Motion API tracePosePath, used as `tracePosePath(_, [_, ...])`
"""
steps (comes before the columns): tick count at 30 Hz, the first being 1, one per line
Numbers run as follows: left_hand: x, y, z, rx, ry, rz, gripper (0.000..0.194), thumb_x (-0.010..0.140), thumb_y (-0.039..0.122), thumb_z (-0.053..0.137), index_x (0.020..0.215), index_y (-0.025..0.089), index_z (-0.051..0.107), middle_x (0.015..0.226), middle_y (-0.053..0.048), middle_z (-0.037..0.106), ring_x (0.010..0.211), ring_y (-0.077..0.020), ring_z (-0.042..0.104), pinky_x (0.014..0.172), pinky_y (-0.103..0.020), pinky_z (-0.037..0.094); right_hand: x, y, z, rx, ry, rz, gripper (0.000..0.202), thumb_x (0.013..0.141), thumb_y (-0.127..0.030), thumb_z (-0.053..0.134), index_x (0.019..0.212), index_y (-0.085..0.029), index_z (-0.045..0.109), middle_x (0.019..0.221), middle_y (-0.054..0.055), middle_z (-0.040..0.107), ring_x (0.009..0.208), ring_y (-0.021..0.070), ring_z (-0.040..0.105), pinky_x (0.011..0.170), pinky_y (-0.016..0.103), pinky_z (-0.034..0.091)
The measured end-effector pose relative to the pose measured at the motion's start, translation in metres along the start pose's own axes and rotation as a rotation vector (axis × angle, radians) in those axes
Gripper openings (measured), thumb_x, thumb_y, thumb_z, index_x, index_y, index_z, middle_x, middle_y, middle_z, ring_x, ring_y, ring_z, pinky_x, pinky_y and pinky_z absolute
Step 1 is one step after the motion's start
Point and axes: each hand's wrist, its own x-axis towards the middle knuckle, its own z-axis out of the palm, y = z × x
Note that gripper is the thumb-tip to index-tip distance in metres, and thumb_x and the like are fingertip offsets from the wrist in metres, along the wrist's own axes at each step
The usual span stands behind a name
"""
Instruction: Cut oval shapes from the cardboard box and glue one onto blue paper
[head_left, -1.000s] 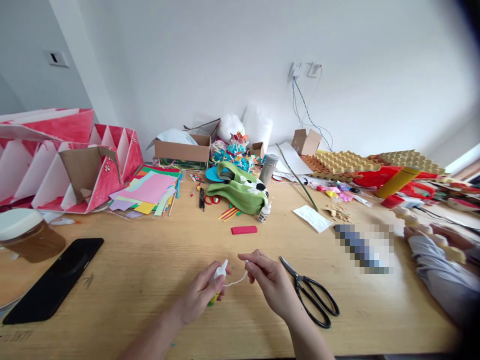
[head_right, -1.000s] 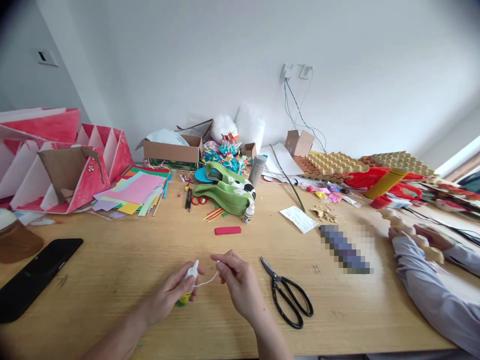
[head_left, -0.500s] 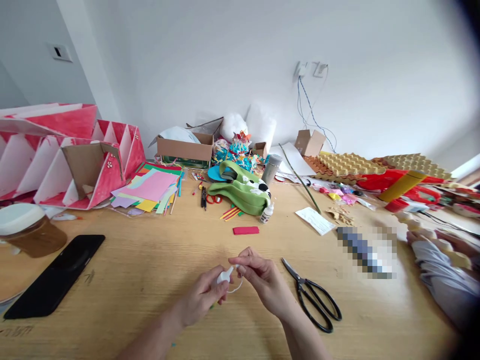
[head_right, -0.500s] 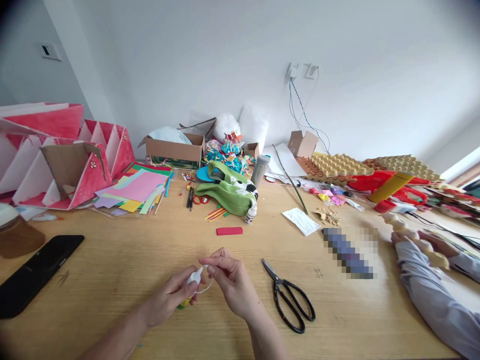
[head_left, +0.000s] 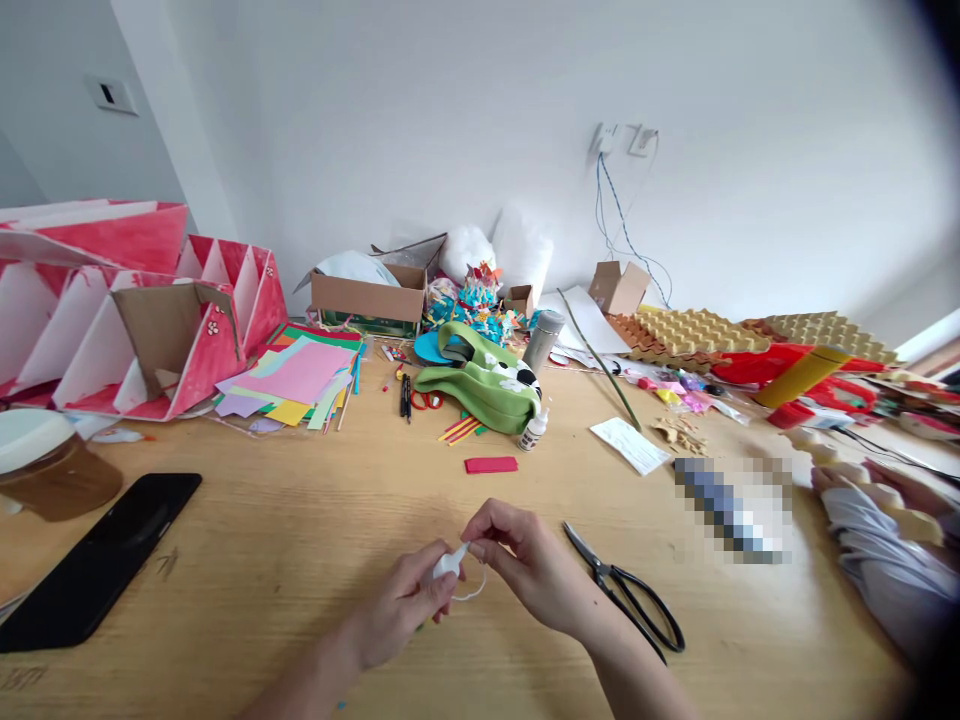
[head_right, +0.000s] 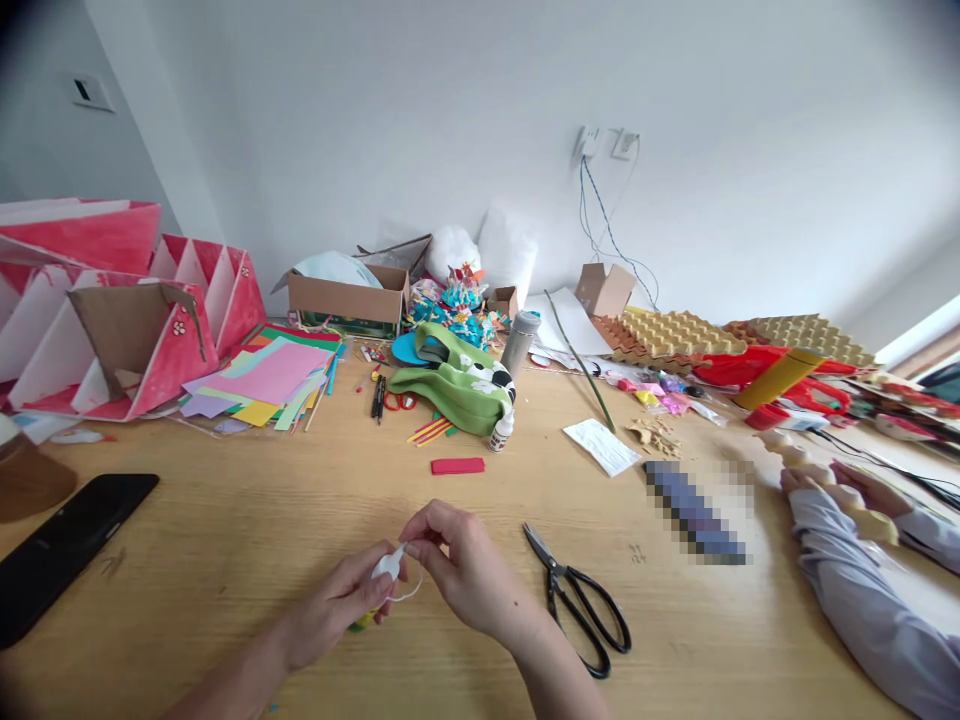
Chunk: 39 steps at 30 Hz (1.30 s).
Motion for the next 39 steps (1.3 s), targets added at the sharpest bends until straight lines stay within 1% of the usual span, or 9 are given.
tracePosePath(11, [-0.006,-0.005,0.006,0.043,0.121,0.048,0.040,0.091,0.056,0.044,0.086,0.017,0.052,0.066,0.002,0.046,0.058,-0.0114,0.046,0.053,-0.024,0.038,0.007,-0.006,0.001,-0.106,-0.032,-0.044,0.012,0.086,-0.012,0.055,0.079,-0.017,0.063,0.072,-0.001,0.062,0.065,0.0105,0.053,0.061,0.021,0.038])
tracePosePath(17, [-0.004,-0.010,0.005,0.004,0.148,0.105,0.038,0.092,0.053,0.044,0.089,0.017,0.055,0.070,0.001,0.047,0.061,-0.0118,0.047,0.054,-0.023,0.040,0.008,-0.003,0.013,0.041,-0.006,-0.061,0.013,0.088,-0.014,0.054,0.080,-0.016,0.063,0.070,-0.001,0.063,0.067,0.0112,0.056,0.064,0.022,0.041])
tracePosePath(22, [0.005,0.006,0.008,0.053,0.224,0.170,0.031,0.093,0.048,0.047,0.101,0.019,0.055,0.080,-0.001,0.055,0.076,-0.0148,0.053,0.069,-0.026,0.046,0.004,0.006,0.022,0.192,0.086,-0.031,0.023,0.088,-0.030,0.060,0.106,-0.016,0.063,0.081,0.002,0.064,0.074,0.0146,0.060,0.068,0.026,0.046])
tracePosePath(25, [0.009,0.005,0.014,0.056,0.171,0.165,0.042,0.090,0.045,0.055,0.122,0.021,0.045,0.111,-0.009,0.060,0.105,-0.0216,0.057,0.090,-0.034,0.047,-0.001,0.003,0.023,-0.004,0.123,-0.039,0.010,0.082,-0.023,0.066,0.091,-0.018,0.064,0.083,0.002,0.061,0.075,0.0142,0.056,0.069,0.025,0.043])
tracePosePath(27, [0.011,-0.002,0.016,0.098,0.131,0.160,0.064,0.087,0.041,0.061,0.139,0.023,0.028,0.137,-0.015,0.049,0.126,-0.0265,0.048,0.104,-0.041,0.040,-0.003,-0.001,0.019,-0.087,0.131,-0.028,0.007,0.085,-0.021,0.062,0.078,-0.018,0.060,0.078,0.001,0.059,0.071,0.0134,0.054,0.065,0.025,0.041])
tracePosePath(29, [0.012,-0.009,0.014,0.168,0.129,0.187,0.084,0.086,0.040,0.062,0.149,0.027,0.008,0.152,-0.017,0.032,0.140,-0.0287,0.033,0.113,-0.047,0.030,-0.004,-0.004,0.007,-0.123,0.146,-0.014,0.012,0.087,-0.024,0.058,0.076,-0.019,0.058,0.075,0.001,0.059,0.068,0.0135,0.053,0.062,0.025,0.040])
tracePosePath(31, [0.013,-0.012,0.009,0.229,0.157,0.215,0.089,0.087,0.040,0.060,0.151,0.032,-0.001,0.157,-0.014,0.026,0.144,-0.0279,0.025,0.116,-0.052,0.023,-0.004,-0.003,-0.017,-0.140,0.203,-0.018,0.015,0.089,-0.029,0.055,0.077,-0.019,0.058,0.073,0.001,0.060,0.067,0.0143,0.054,0.061,0.025,0.040])
tracePosePath(36, [0.021,-0.010,-0.010,0.287,0.233,0.141,0.069,0.089,0.032,0.054,0.148,0.027,0.020,0.145,-0.016,0.044,0.137,-0.0255,0.040,0.113,-0.051,0.030,0.014,0.017,-0.112,-0.465,0.668,0.071,0.025,0.090,-0.040,0.049,0.083,-0.019,0.062,0.071,0.003,0.061,0.066,0.0164,0.055,0.062,0.027,0.040])
tracePosePath(39, [0.030,-0.016,-0.019,0.336,0.307,0.148,0.059,0.088,0.034,0.052,0.142,0.022,0.031,0.134,-0.016,0.055,0.128,-0.0242,0.050,0.110,-0.049,0.036,0.043,0.045,-0.157,-0.656,0.763,0.225,0.020,0.087,-0.035,0.051,0.080,-0.018,0.061,0.074,0.005,0.063,0.067,0.0177,0.056,0.062,0.028,0.038])
